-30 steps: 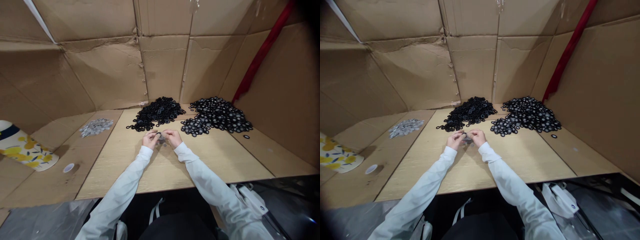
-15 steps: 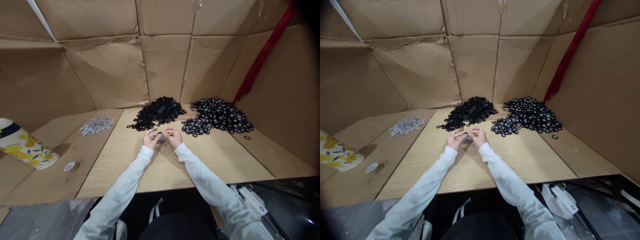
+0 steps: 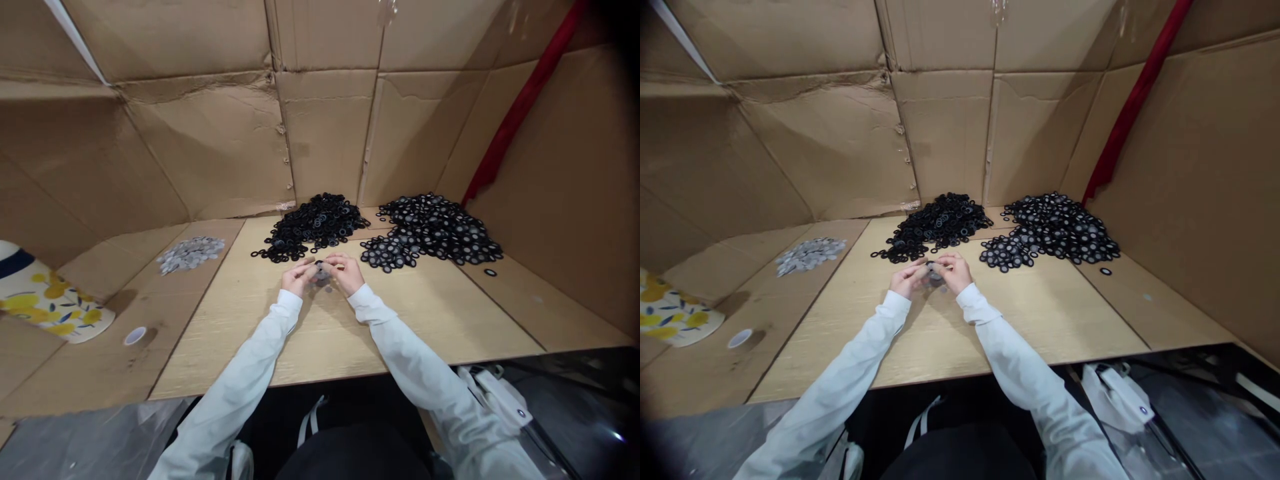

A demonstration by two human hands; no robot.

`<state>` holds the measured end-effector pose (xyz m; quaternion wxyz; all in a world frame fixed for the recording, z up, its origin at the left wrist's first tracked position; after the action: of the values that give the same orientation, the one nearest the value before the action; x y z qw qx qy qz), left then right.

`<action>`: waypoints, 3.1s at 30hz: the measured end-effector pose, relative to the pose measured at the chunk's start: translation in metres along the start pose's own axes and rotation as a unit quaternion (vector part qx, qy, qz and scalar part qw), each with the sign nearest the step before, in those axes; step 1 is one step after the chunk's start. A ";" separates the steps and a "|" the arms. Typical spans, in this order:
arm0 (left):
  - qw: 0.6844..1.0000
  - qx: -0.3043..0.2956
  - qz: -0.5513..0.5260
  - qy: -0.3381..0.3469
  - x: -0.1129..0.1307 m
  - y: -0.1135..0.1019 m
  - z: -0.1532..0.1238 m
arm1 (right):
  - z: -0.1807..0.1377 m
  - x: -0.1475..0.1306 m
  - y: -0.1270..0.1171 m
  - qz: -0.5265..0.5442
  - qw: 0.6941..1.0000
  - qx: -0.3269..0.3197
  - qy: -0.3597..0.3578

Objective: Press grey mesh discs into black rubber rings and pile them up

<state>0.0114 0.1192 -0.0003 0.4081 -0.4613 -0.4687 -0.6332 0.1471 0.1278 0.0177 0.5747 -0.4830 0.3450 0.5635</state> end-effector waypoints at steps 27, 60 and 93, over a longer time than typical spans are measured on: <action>0.932 -0.086 -0.238 -0.261 -0.041 0.031 -0.015 | -0.005 -0.018 0.016 -0.151 0.983 -0.042 -0.100; 0.841 0.003 0.541 0.011 0.025 -0.028 0.010 | 0.012 0.019 -0.065 -0.564 0.811 0.007 0.154; 0.894 0.085 0.429 -0.098 0.002 -0.059 0.011 | -0.001 0.024 0.020 -0.245 0.954 -0.165 0.048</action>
<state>-0.0429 0.1432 -0.0097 0.6294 -0.6409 -0.3154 -0.3060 0.1308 0.1328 -0.0084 0.5905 -0.6670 0.1454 0.4305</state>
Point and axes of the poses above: each hand's wrist, its own z-axis towards the middle knuckle, its own y-axis out of the palm, x = y × z, the point moved 9 cm from there along z, towards the middle knuckle, and after that the axes turned 13 degrees about -x, right-handed, at the moved point
